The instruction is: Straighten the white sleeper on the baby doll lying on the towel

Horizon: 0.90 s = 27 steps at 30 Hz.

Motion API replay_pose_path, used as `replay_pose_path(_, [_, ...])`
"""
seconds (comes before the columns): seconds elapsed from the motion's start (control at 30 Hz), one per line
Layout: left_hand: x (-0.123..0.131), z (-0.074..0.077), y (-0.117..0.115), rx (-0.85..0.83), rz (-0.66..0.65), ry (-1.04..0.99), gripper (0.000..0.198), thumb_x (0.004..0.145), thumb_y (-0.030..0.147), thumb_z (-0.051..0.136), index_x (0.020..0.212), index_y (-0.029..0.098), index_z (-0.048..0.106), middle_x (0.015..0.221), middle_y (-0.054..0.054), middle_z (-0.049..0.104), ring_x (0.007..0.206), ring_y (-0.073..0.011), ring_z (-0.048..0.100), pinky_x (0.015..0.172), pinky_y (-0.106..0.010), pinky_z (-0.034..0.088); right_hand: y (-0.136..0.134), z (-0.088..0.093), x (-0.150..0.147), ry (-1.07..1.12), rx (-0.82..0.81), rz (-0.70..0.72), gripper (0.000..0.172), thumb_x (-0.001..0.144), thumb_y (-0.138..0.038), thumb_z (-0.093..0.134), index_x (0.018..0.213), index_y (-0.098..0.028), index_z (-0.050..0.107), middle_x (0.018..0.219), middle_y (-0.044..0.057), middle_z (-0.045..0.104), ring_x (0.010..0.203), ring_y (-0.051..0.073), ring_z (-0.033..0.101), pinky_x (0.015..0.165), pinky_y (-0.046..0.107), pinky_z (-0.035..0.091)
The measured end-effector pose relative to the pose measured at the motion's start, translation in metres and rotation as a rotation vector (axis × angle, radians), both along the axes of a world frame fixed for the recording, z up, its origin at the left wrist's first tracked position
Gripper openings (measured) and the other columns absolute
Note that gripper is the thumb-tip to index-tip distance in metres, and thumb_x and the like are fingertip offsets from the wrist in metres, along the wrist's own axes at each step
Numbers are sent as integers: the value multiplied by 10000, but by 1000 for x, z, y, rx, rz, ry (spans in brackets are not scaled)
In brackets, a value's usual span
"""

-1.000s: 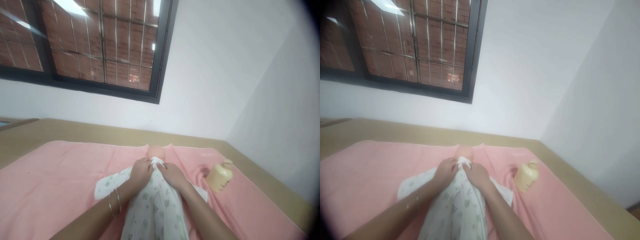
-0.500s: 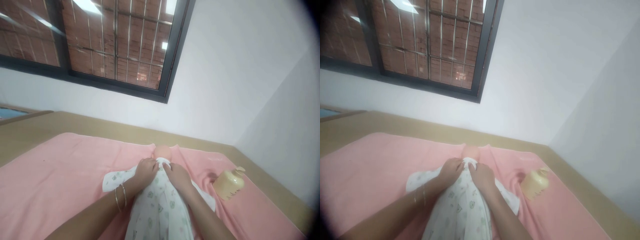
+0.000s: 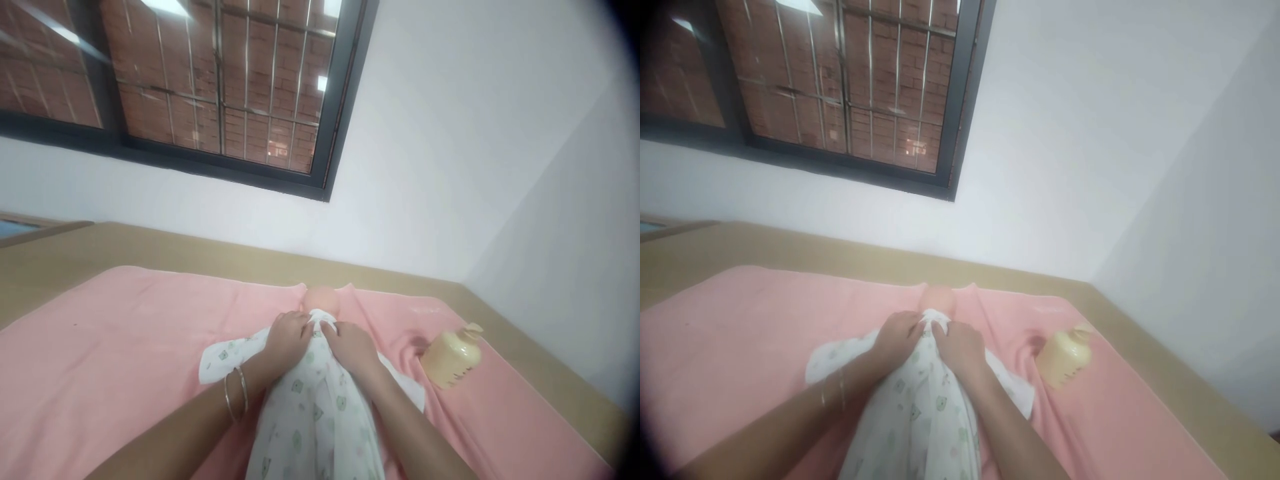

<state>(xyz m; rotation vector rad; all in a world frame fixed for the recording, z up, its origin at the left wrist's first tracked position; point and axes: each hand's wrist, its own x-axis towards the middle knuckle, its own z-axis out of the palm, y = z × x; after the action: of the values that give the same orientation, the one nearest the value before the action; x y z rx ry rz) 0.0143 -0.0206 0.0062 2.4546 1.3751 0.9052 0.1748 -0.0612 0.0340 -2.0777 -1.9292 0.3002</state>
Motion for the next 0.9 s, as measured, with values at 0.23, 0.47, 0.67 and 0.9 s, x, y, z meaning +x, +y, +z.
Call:
replay_pose_path(0.23, [1, -1, 2, 9, 28, 95, 362, 916, 282, 318, 698, 175, 587, 750, -41, 641, 743, -181, 550, 704, -311, 351, -6, 9, -7, -151, 150, 29, 587, 922, -560, 265, 852, -149, 679, 843, 153, 676, 810, 263, 612, 733, 335, 359])
replay_pose_path(0.47, [3, 5, -1, 40, 9, 120, 325, 919, 293, 321, 859, 174, 617, 905, -69, 657, 890, -217, 562, 801, -351, 364, 3, 1, 5, -43, 13, 25, 680, 942, -562, 138, 898, -144, 672, 920, 162, 677, 823, 252, 617, 728, 331, 370])
replay_pose_path(0.67, [2, 8, 1, -98, 31, 168, 445, 942, 367, 258, 686, 176, 567, 743, -54, 635, 692, -189, 552, 671, -324, 363, -6, 10, -3, -110, 139, 68, 596, 952, -519, 196, 900, -147, 658, 889, 153, 675, 847, 245, 602, 789, 339, 345])
replay_pose_path(0.9, [1, 9, 2, 33, -71, 168, 388, 945, 328, 246, 888, 177, 599, 921, -77, 638, 893, -215, 547, 798, -356, 380, 4, 8, 16, 99, -41, 70, 698, 940, -590, 141, 879, -132, 664, 927, 148, 673, 793, 213, 605, 680, 281, 367])
